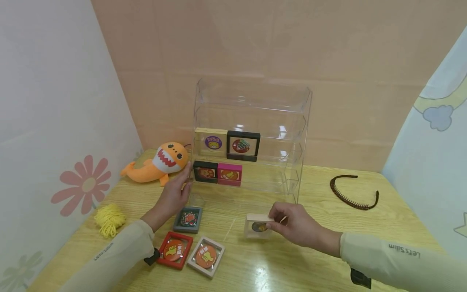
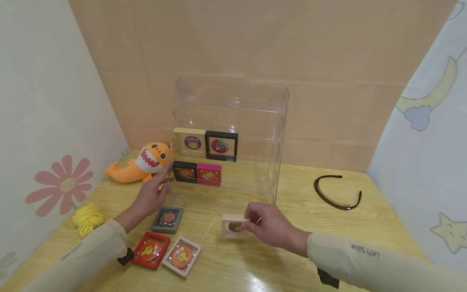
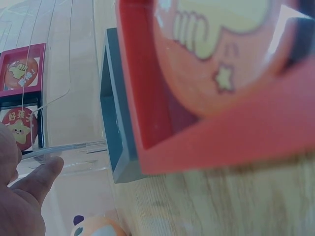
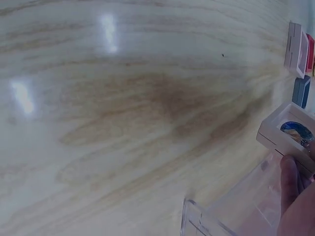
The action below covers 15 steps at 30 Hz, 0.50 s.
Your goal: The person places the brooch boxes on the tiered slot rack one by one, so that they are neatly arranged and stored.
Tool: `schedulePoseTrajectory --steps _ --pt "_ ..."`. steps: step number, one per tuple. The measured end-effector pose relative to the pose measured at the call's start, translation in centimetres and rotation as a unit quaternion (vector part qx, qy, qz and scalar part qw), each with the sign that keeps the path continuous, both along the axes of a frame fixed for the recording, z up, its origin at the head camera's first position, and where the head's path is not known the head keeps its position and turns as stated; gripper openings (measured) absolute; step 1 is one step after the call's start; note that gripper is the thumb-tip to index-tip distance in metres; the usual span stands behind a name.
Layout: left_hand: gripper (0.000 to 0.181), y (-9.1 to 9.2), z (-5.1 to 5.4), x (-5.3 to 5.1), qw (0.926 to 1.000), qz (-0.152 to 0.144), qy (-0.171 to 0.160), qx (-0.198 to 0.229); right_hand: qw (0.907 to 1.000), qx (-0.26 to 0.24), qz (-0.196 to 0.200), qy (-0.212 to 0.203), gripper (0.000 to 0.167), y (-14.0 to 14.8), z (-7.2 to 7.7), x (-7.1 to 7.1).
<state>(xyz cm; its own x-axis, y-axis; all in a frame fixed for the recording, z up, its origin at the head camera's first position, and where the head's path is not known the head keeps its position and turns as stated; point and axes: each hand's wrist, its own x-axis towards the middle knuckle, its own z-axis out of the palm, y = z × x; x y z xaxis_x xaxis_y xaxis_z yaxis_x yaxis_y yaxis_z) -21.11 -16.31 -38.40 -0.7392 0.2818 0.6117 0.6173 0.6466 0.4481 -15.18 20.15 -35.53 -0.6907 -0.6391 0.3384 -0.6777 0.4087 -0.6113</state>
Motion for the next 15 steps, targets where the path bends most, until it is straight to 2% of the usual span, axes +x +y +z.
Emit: schedulePoseTrajectory --steps 7,15 --pt "0.064 -0.1 0.0 -0.1 0.9999 0.004 0.010 -0.004 0.9988 0.019 -0.024 0.038 0.020 0.0 1.5 -1.4" --pt "0.065 0.0 0.0 -0.1 1.0000 0.002 -0.006 -0.001 0.9964 0.017 -0.035 0.075 0.020 0.2 3.0 -2.7"
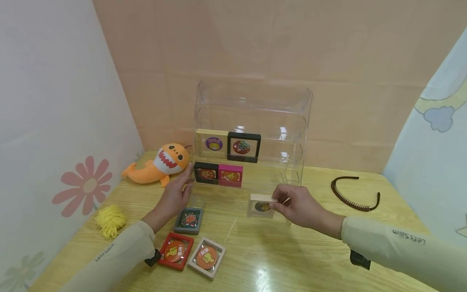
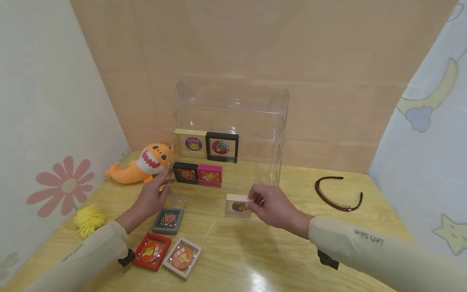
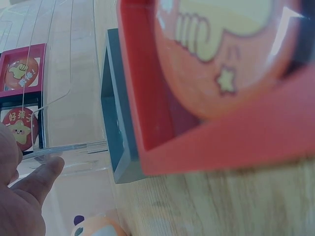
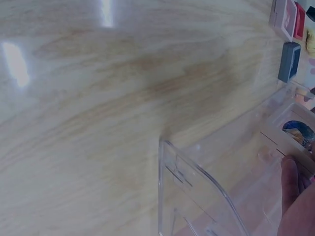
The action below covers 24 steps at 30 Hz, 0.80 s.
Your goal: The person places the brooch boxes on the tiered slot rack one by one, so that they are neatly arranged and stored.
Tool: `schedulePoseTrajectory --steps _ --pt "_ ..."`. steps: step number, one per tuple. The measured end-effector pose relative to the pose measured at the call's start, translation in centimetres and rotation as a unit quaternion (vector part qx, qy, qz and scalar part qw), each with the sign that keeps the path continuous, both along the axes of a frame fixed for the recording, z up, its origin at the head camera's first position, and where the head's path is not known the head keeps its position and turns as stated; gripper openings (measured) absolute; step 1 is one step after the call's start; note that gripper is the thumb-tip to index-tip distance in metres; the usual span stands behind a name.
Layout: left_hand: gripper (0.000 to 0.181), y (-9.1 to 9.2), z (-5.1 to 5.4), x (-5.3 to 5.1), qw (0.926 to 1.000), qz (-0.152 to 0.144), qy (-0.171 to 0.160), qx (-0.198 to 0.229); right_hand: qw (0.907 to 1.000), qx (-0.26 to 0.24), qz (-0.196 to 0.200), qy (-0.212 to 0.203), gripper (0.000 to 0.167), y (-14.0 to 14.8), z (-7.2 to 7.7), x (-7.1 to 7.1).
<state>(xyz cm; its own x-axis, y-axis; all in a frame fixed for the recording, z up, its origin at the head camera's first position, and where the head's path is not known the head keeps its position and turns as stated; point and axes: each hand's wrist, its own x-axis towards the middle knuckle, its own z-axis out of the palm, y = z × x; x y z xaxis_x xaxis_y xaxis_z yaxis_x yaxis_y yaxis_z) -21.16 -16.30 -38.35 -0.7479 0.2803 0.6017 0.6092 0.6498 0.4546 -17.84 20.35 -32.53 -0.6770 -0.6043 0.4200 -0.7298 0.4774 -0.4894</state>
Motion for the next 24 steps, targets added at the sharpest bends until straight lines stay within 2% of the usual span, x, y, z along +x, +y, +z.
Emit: schedulePoseTrajectory --steps 14,24 --pt "0.065 0.1 -0.1 0.0 1.0000 -0.002 -0.001 0.005 0.9971 -0.001 -0.035 0.068 0.017 -0.4 3.9 -2.6" --pt "0.065 0.0 -0.1 0.0 1.0000 -0.004 0.002 0.002 0.9960 0.005 -0.042 0.079 0.015 -0.8 4.6 -3.7"
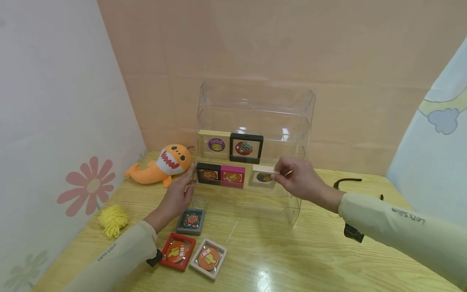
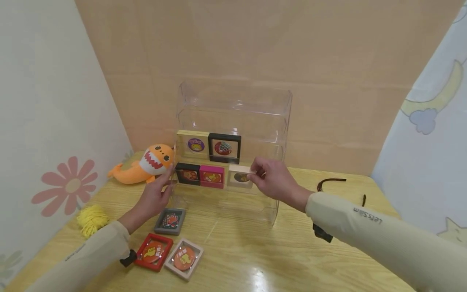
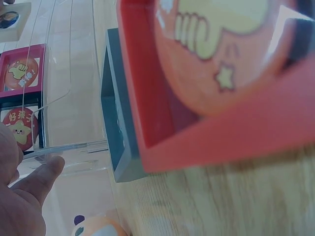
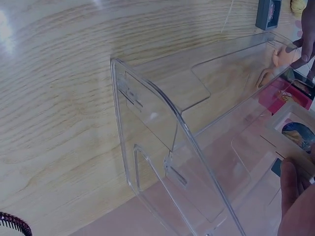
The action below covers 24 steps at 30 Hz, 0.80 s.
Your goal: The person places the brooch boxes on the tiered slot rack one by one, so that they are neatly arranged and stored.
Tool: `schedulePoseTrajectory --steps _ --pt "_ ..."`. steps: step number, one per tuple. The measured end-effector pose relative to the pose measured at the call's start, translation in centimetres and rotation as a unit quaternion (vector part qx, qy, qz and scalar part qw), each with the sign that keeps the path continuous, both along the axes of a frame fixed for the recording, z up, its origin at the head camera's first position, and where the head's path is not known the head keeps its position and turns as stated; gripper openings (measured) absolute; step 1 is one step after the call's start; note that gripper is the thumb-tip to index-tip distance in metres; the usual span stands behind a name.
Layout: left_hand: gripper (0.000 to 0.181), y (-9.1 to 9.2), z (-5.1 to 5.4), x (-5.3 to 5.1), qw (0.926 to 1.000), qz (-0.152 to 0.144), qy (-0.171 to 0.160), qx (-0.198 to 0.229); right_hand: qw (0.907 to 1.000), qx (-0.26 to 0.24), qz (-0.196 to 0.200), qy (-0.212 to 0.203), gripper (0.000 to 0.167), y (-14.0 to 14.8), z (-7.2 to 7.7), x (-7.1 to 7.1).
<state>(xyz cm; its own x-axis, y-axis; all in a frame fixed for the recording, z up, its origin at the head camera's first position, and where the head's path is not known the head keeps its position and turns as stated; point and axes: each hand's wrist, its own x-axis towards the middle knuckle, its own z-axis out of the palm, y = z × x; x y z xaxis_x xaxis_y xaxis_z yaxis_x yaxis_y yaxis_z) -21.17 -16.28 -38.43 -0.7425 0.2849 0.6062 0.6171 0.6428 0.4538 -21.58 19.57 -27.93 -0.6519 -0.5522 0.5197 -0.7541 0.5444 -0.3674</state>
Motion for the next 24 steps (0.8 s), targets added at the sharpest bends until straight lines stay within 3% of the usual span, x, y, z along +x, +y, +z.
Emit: schedulePoseTrajectory --steps 12,24 --pt "0.064 0.0 -0.2 -0.2 0.9998 -0.009 0.017 0.002 0.9994 0.015 -0.031 -0.001 0.015 -0.2 -0.2 -1.3" --pt "0.064 0.0 -0.1 -0.2 0.9999 -0.010 0.012 0.003 0.9994 0.016 -0.026 -0.015 0.014 -0.5 -0.9 -1.9"
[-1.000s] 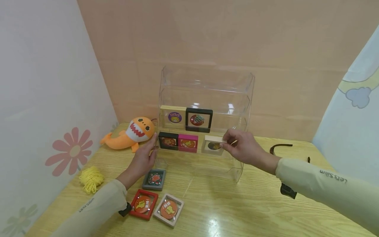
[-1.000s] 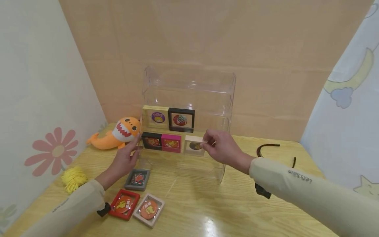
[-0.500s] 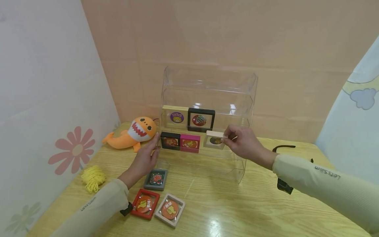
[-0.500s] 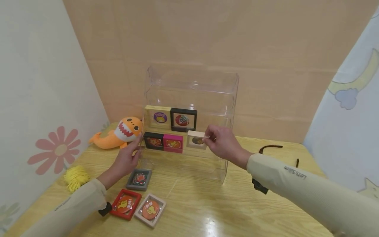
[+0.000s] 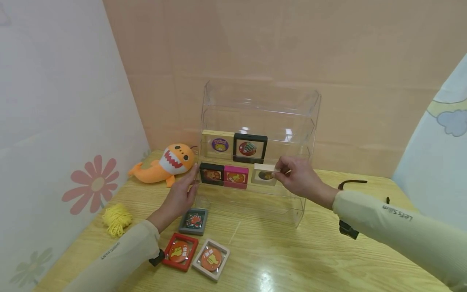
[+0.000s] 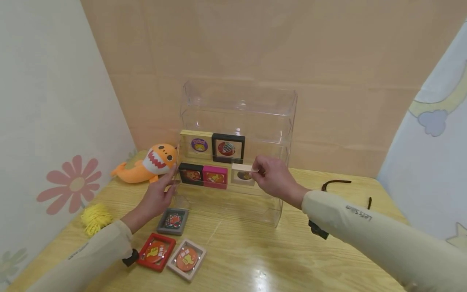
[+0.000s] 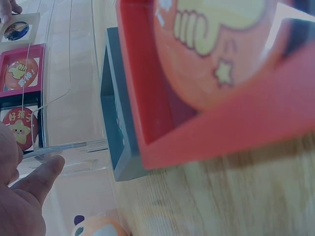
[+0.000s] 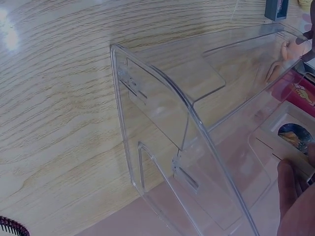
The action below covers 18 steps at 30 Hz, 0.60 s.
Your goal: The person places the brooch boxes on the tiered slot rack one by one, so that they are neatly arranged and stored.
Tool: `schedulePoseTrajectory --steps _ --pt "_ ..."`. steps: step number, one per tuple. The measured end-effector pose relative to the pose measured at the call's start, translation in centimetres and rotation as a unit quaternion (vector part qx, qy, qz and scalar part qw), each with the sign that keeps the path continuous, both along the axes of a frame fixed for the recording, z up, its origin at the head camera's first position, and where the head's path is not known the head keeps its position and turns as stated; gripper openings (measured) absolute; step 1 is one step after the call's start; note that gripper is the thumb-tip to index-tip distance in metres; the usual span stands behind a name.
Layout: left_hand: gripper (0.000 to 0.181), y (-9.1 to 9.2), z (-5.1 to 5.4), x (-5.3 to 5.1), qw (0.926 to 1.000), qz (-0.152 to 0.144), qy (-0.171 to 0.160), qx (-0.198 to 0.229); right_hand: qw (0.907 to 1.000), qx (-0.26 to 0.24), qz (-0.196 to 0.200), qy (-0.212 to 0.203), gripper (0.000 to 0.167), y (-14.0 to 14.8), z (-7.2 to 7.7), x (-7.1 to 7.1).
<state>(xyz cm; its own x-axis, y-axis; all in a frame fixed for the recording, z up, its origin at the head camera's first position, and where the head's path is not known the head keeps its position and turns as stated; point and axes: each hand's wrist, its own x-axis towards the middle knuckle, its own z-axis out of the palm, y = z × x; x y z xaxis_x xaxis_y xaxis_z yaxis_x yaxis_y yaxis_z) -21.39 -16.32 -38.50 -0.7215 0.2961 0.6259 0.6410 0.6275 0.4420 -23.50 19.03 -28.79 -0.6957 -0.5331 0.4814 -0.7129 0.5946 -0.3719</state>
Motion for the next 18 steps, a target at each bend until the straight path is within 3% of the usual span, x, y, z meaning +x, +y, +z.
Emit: schedulePoseTrajectory --steps 18 --pt "0.064 0.0 0.0 0.1 0.9999 0.013 -0.004 -0.005 0.9999 -0.001 0.009 -0.007 0.015 -0.2 -1.5 -0.2"
